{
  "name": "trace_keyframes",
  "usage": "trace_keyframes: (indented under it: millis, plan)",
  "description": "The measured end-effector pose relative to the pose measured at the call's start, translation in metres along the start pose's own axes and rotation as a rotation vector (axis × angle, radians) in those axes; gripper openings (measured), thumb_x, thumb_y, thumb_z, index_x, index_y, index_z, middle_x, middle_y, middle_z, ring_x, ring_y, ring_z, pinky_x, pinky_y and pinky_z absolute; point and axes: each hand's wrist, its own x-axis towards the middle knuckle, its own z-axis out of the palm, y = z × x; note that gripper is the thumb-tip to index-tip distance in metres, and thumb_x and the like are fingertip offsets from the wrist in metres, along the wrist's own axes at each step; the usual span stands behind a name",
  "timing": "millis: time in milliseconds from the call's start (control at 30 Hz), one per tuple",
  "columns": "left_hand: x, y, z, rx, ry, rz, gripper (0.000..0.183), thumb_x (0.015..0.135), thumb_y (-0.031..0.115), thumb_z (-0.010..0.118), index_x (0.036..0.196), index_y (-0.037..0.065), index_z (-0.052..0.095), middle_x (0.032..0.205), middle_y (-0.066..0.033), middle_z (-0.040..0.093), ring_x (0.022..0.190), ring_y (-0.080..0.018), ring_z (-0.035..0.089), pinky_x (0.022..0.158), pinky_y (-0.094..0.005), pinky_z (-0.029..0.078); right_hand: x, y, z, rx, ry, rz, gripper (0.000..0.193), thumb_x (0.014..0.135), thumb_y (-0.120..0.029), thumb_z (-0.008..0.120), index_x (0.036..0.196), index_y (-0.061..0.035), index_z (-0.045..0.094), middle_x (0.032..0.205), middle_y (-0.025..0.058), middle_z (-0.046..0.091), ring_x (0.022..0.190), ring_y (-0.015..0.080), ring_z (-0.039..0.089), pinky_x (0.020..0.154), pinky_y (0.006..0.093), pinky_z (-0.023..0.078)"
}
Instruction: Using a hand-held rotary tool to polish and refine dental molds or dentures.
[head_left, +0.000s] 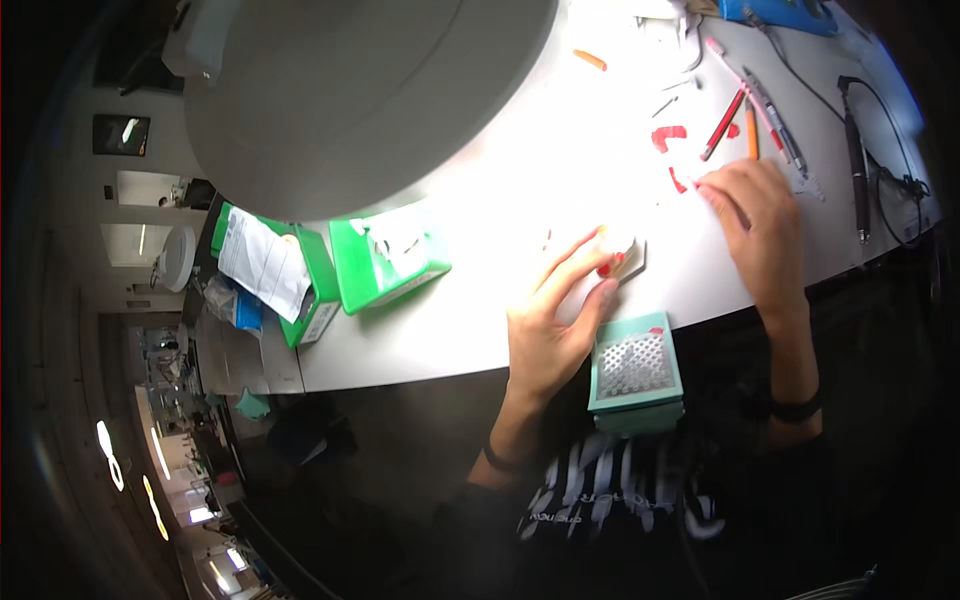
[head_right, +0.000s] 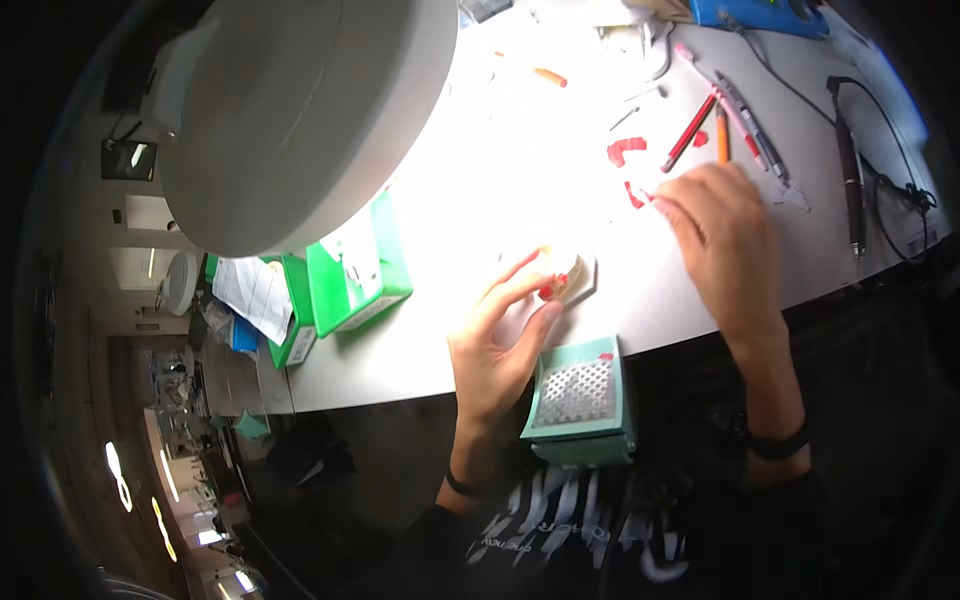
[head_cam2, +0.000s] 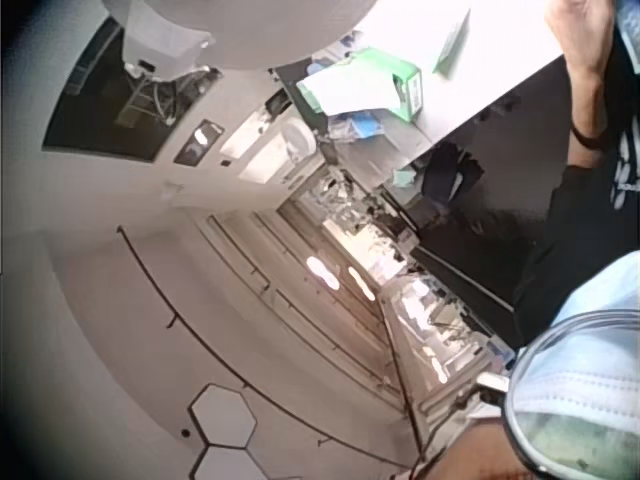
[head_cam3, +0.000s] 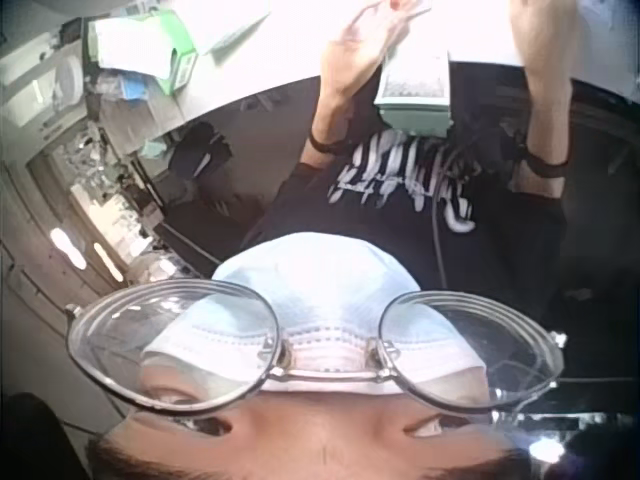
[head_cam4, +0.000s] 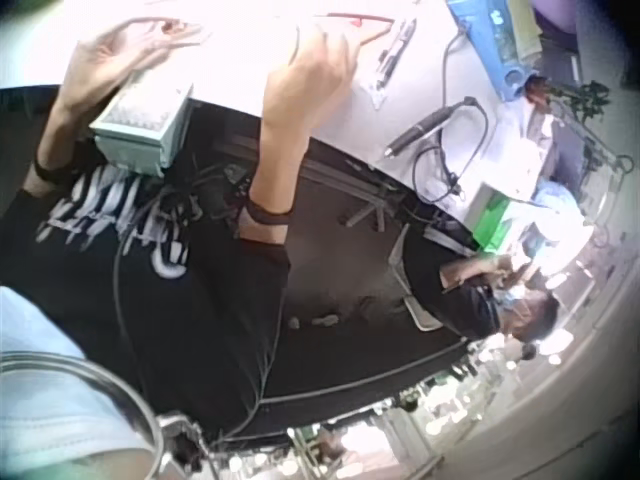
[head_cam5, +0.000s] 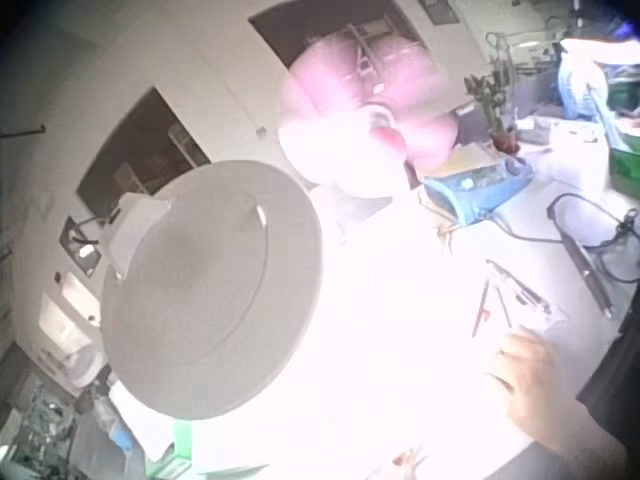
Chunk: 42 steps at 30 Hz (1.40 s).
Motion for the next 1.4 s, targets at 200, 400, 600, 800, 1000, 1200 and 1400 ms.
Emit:
trace_keyframes:
  millis: [200,400,600,800,1000,1200,1400]
  plan:
    - [0.003,0.017,0.005,0.157,0.128,0.021,0.026,0.078,0.002,0.069,0.104,0.002,0.067,0.12,-0.0174,0.06,0.111,-0.026,0.057,0.099,-0.0384,0.04,-0.007,-0.011,-0.009,0.338,-0.02,-0.033,0.005,0.079,-0.002,0.067,0.084,-0.0036,0.064,0.077,0.0094,0.064,0.071,0.0243,0.061,0.065,0.0344,0.048]
    - [0.0,-0.006,-0.017,0.01,0.24,0.042,0.03,0.08,0.013,0.071,0.108,0.004,0.064,0.09,-0.0084,0.067,0.093,-0.0247,0.062,0.096,-0.0404,0.041,-0.011,-0.051,0.018,0.406,-0.053,-0.209,0.017,0.073,0.003,0.071,0.088,-0.0048,0.068,0.082,0.0086,0.066,0.073,0.0237,0.063,0.063,0.0326,0.051]
    - [0.006,0.011,-0.007,-0.21,0.114,-0.092,0.048,0.081,0.0,0.063,0.126,-0.003,0.049,0.085,-0.0084,0.064,0.086,-0.016,0.062,0.094,-0.0354,0.042,-0.024,-0.05,0.024,0.516,-0.071,-0.192,0.017,0.072,0.006,0.074,0.086,-0.0017,0.068,0.079,0.0081,0.067,0.07,0.0179,0.061,0.063,0.0265,0.049]
    - [0.002,0.006,-0.011,-0.359,0.151,-0.042,0.05,0.08,-0.002,0.063,0.127,-0.006,0.046,0.082,-0.0058,0.063,0.089,-0.0154,0.06,0.099,-0.0398,0.04,-0.024,-0.063,0.017,0.709,-0.198,0.102,0.022,0.073,-0.003,0.074,0.093,-0.0027,0.065,0.086,0.0075,0.064,0.071,0.0192,0.057,0.061,0.028,0.047]
    - [0.006,0.008,-0.005,-0.259,0.124,-0.087,0.053,0.078,0.003,0.07,0.127,-0.001,0.05,0.091,-0.0087,0.068,0.09,-0.0138,0.062,0.095,-0.0359,0.043,-0.022,-0.048,0.017,0.568,-0.217,0.027,0.012,0.076,-0.002,0.069,0.085,-0.0023,0.061,0.085,0.0092,0.06,0.069,0.0195,0.053,0.06,0.029,0.043]
    - [0.002,0.005,-0.019,0.399,0.035,0.16,0.029,0.076,0.013,0.075,0.102,0.007,0.065,0.077,-0.0042,0.067,0.074,-0.0148,0.064,0.066,-0.0262,0.048,-0.022,-0.048,0.028,0.615,-0.158,0.007,0.009,0.074,-0.001,0.065,0.077,-0.0021,0.057,0.081,0.0084,0.06,0.072,0.0197,0.052,0.065,0.03,0.042]
    - [-0.005,0.002,-0.007,0.501,0.041,0.029,0.015,0.083,0.022,0.071,0.096,0.016,0.068,0.058,-0.0003,0.06,0.044,-0.0064,0.05,0.043,-0.0223,0.039,-0.027,-0.053,0.032,0.556,-0.173,0.074,0.008,0.073,0.0,0.066,0.077,-0.0006,0.06,0.081,0.0085,0.064,0.077,0.019,0.06,0.069,0.0285,0.047]
